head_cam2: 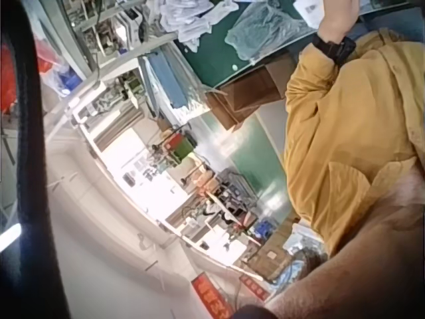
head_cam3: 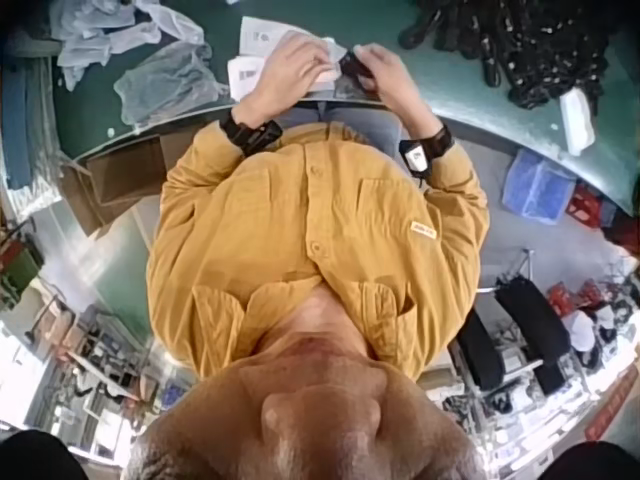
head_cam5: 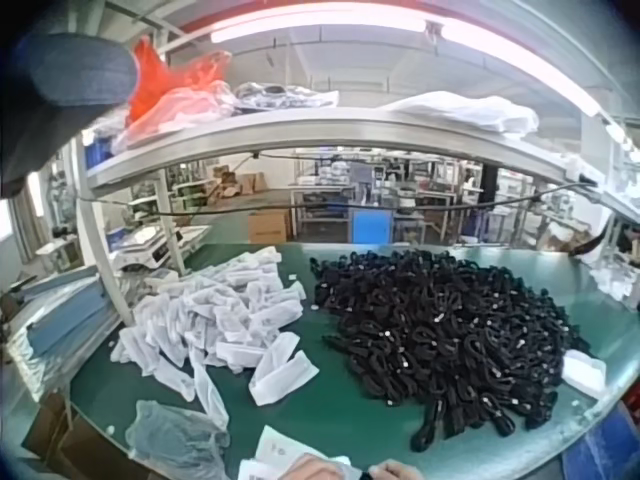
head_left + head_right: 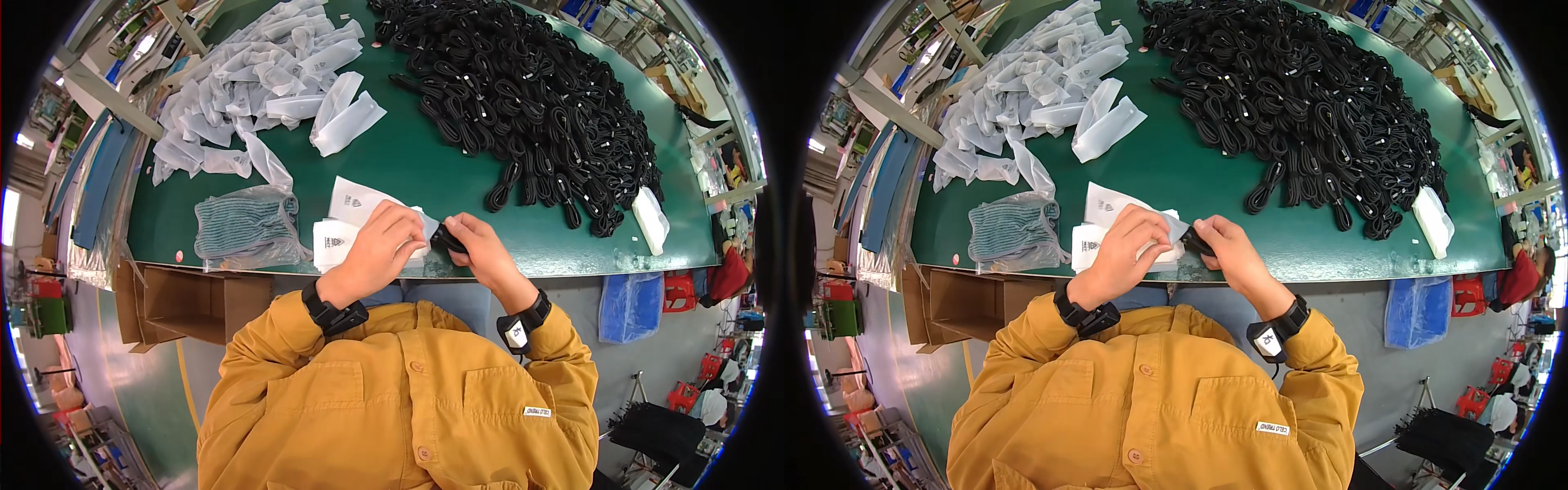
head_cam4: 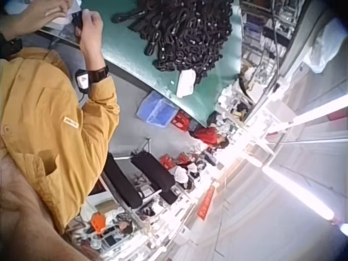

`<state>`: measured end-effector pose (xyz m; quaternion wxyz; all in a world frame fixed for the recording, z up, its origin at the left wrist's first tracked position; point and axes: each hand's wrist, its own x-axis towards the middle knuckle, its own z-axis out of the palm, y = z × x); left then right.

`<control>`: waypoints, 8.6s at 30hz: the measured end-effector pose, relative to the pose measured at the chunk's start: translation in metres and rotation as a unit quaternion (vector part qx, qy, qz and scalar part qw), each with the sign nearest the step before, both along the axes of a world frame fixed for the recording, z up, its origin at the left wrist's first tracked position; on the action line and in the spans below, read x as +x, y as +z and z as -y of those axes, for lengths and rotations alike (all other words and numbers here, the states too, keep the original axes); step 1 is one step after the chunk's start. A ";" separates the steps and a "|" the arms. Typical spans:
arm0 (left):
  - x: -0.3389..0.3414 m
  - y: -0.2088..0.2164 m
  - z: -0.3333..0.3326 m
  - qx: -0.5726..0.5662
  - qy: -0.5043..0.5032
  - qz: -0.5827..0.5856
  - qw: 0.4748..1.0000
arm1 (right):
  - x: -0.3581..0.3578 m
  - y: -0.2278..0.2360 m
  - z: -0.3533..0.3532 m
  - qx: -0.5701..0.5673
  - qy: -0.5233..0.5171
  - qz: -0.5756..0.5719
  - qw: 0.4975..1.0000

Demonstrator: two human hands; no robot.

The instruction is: Packaging small black electronic components into individual plastic bags.

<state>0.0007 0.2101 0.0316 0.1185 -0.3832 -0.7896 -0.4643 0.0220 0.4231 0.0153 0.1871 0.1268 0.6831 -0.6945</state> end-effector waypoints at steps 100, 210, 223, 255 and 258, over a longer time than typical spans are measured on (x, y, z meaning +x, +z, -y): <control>0.001 -0.031 -0.002 -0.128 0.083 0.030 0.988 | -0.015 -0.008 -0.072 0.641 -0.029 -0.400 0.654; 0.002 -0.033 -0.007 -0.107 0.081 -0.026 0.991 | -0.005 0.002 -0.038 0.316 0.019 -0.234 0.920; 0.003 -0.040 0.002 -0.016 0.128 0.184 0.974 | 0.019 0.010 -0.005 0.324 0.084 -0.424 0.842; 0.008 -0.033 0.000 0.040 0.116 0.165 0.979 | 0.024 0.019 -0.004 0.393 0.147 -0.465 0.780; 0.005 -0.027 -0.001 0.052 0.088 0.146 0.984 | 0.017 0.009 -0.002 0.311 0.133 -0.463 0.819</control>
